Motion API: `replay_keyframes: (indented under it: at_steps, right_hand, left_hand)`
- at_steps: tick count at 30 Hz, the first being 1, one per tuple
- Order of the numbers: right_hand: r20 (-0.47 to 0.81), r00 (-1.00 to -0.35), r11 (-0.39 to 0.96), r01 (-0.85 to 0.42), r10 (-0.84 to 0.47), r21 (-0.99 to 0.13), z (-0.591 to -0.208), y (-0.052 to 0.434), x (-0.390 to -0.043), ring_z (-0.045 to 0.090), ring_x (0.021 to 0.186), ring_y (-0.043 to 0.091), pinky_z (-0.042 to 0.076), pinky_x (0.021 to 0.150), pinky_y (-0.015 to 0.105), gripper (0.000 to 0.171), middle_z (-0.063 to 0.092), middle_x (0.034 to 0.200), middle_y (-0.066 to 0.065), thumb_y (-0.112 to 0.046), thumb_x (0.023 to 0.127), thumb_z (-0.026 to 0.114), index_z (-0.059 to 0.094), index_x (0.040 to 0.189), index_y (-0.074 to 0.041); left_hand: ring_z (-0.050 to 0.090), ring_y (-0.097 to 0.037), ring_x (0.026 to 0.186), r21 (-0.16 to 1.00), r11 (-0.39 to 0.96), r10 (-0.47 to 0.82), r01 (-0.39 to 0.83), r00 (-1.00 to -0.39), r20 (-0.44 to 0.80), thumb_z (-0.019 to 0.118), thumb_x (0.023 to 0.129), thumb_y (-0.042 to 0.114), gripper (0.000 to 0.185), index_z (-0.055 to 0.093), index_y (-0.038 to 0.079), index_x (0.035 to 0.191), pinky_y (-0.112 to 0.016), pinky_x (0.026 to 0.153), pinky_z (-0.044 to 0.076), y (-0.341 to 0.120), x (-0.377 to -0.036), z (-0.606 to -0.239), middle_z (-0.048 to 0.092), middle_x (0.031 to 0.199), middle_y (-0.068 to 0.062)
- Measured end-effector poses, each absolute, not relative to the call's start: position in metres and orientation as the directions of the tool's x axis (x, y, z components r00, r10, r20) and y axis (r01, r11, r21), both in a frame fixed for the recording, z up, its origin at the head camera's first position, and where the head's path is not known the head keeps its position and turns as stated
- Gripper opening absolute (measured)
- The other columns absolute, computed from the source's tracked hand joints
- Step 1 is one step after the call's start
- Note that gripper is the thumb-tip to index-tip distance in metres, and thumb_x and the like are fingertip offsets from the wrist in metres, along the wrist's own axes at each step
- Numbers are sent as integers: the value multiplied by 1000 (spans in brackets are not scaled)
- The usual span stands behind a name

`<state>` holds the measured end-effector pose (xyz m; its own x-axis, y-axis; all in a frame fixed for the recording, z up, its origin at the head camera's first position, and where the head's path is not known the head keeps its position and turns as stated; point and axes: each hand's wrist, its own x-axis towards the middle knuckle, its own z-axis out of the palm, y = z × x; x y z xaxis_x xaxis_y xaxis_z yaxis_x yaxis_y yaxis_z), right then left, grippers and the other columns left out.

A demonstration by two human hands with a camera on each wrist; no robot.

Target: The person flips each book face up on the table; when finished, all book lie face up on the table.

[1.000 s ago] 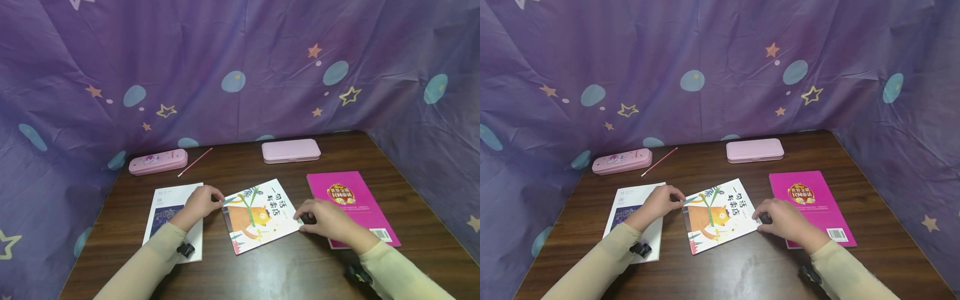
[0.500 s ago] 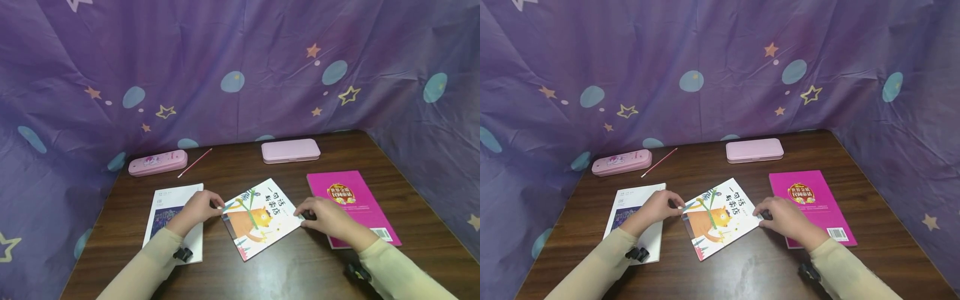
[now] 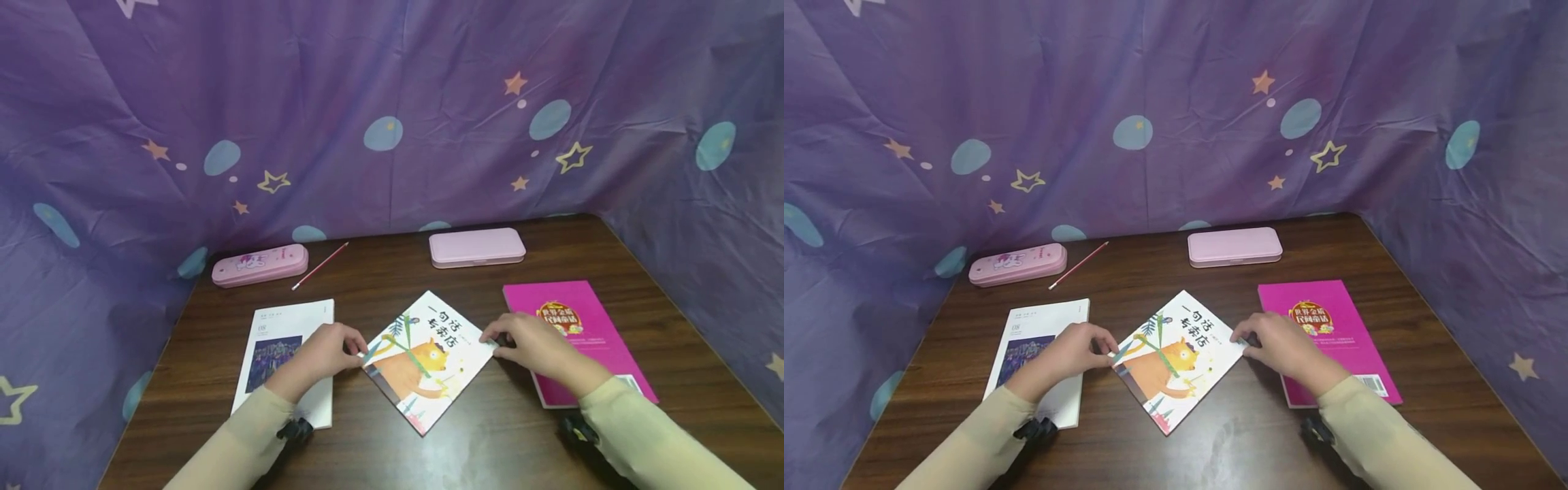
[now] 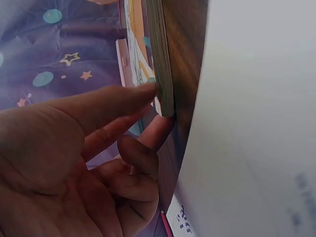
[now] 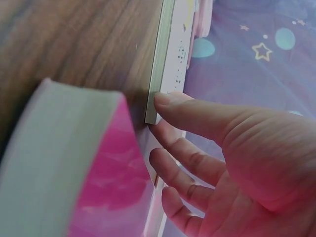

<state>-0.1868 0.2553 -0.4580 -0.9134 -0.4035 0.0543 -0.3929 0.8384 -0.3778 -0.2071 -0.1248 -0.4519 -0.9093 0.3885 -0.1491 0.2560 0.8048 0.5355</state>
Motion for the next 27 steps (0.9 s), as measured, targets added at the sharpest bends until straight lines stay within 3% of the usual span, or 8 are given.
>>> replay_keyframes:
  at_steps: [7, 13, 19, 27]
  right_hand:
    - [55, -914, 841, -393, -403, -371, -460, 257, -201, 61, 79, 12, 51, 69, 32, 24, 75, 96, -6, -13, 82, 86, 79, 101, -25]
    - [61, -905, 829, -412, -422, -378, -460, 256, -215, 68, 89, 18, 56, 80, 41, 22, 75, 96, -3, -11, 83, 85, 80, 102, -21]
    - [20, -898, 799, -401, -439, -448, -460, 254, -229, 63, 87, 18, 54, 79, 38, 21, 76, 102, 2, -5, 85, 82, 80, 103, -17]
    - [26, -881, 786, -435, -473, -438, -459, 245, -245, 68, 93, 22, 57, 84, 43, 24, 77, 105, 4, 0, 85, 80, 80, 102, -17]
  left_hand:
    - [58, -9, 65, 603, 758, 428, 248, -887, -174, 79, 82, 3, 13, 77, 15, 88, -26, 60, 46, -128, -197, -452, 68, 72, 6]
    - [57, -8, 60, 633, 727, 471, 266, -864, -178, 81, 80, 2, 16, 77, 12, 93, -24, 55, 47, -128, -189, -451, 68, 70, 5]
    - [58, -5, 58, 647, 696, 535, 312, -827, -176, 83, 80, 5, 17, 77, 12, 94, -23, 56, 47, -124, -179, -450, 69, 69, 8]
    - [58, -3, 58, 679, 646, 583, 348, -799, -146, 85, 79, 7, 17, 77, 14, 94, -22, 56, 47, -118, -166, -454, 71, 70, 7]
